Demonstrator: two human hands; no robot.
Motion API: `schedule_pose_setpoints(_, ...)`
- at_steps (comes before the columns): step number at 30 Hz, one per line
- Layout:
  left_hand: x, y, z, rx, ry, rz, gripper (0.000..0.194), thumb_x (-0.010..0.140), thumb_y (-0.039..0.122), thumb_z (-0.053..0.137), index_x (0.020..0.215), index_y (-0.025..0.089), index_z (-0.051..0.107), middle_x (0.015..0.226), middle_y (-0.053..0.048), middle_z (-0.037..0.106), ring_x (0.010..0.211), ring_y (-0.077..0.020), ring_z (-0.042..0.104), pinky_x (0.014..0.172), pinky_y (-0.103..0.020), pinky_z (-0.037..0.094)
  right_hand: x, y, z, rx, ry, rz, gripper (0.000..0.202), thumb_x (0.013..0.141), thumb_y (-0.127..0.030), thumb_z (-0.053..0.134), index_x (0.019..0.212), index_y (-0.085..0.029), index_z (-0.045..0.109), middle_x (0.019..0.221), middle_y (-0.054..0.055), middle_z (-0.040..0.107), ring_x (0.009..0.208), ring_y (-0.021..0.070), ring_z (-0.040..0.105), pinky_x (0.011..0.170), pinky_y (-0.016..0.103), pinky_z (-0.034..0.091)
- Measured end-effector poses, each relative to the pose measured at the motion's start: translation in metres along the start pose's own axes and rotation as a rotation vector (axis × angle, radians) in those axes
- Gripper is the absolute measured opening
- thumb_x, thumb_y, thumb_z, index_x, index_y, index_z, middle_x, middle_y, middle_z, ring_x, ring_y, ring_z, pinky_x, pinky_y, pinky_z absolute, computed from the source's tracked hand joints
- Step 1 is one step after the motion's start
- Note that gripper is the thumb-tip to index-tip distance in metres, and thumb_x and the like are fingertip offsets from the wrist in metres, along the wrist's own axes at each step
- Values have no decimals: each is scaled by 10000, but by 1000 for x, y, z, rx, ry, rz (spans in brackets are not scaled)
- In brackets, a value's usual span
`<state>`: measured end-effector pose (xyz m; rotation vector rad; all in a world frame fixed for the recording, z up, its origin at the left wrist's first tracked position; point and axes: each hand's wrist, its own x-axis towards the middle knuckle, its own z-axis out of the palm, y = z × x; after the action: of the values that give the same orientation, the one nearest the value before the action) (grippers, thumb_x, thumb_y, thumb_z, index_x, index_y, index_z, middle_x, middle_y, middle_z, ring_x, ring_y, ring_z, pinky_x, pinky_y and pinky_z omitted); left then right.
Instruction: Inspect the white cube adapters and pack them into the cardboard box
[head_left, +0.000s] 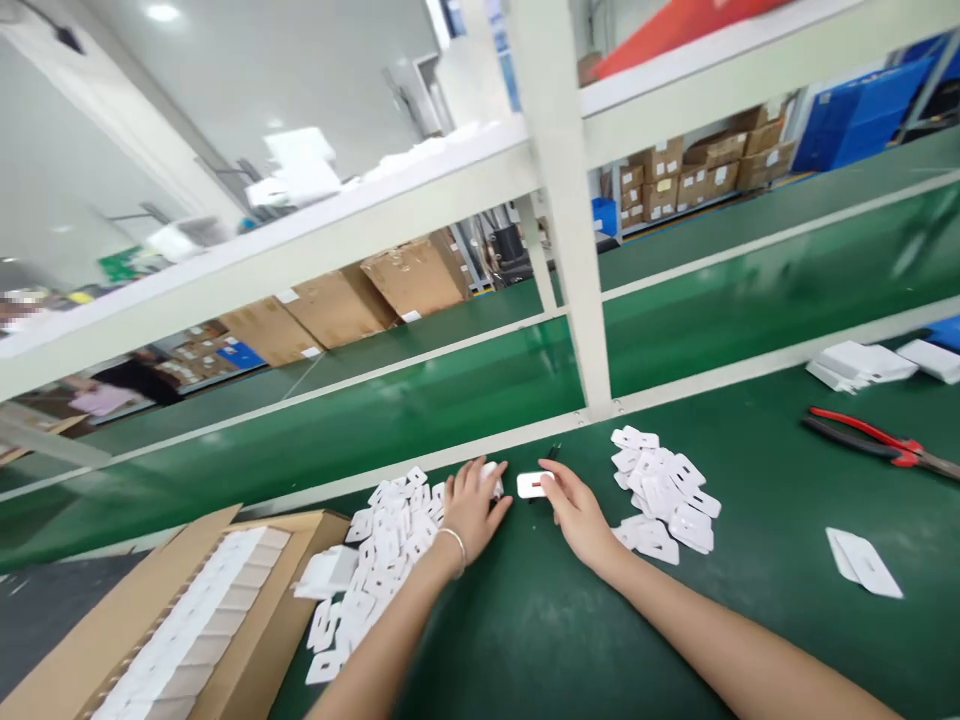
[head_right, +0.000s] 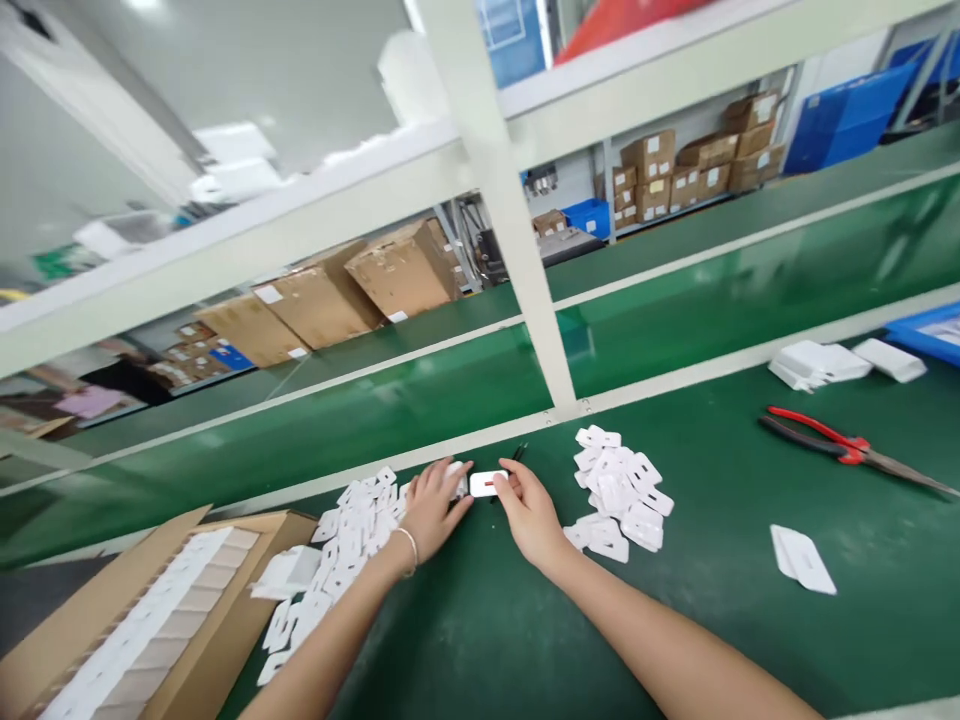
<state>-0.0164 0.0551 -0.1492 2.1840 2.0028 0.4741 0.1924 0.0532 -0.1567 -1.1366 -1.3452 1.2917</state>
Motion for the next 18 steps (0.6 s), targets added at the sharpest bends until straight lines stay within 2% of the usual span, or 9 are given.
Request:
schedule_pose_setpoints(2,-24,15,2,-140,148,4,448,1030,340,485,1468,274,555,1517,-146,488,1468,-361,365,1220,-627,230,-2,-2,-2,2,-20,-52,576,968,-610,511,1350,-195,630,929,66,694,629,173,577,594,319,521)
schedule_pose_setpoints(4,-39,29,1,-365,233,52,458,1079,361,375,1501,242,504,1470,-159,514,1412,-313,434,1202,-560,310,-6,-4,-3,-23,-58,-125,545,975,-613,521,1323,-216,656,973,75,694,652,172,595,603,313,546)
schedule_pose_setpoints(8,-50,45,-2,-743,180,265,490,1106,424,294,1507,224,491,1409,-150,602,1282,-264,575,1128,-465,435,-10,-6,-5,-151,-141,-271,457,992,-577,538,1301,-270,675,1108,91,696,788,194,669,658,290,590)
schedule_pose_setpoints(13,-52,44,-6,-833,232,350,486,1070,441,381,1361,134,621,1229,-166,712,1107,-267,671,1010,-412,523,-8,-5,-9,-255,-196,-310,445,971,-586,565,1260,-272,691,1231,105,725,925,236,743,650,252,621)
schedule_pose_setpoints(15,-51,43,-8,-840,247,365,459,1057,408,386,1305,143,666,1182,-149,731,1065,-252,685,991,-381,535,-5,-3,-14,-317,-250,-314,426,972,-575,568,1244,-274,698,1205,90,751,937,245,756,654,244,629)
schedule_pose_setpoints(18,-50,42,-8,-830,208,373,423,1023,344,414,1296,171,686,1172,-120,738,1029,-229,689,980,-344,540,4,4,-24,-377,-310,-354,433,985,-586,532,1192,-262,732,1121,75,788,934,259,771,717,268,649)
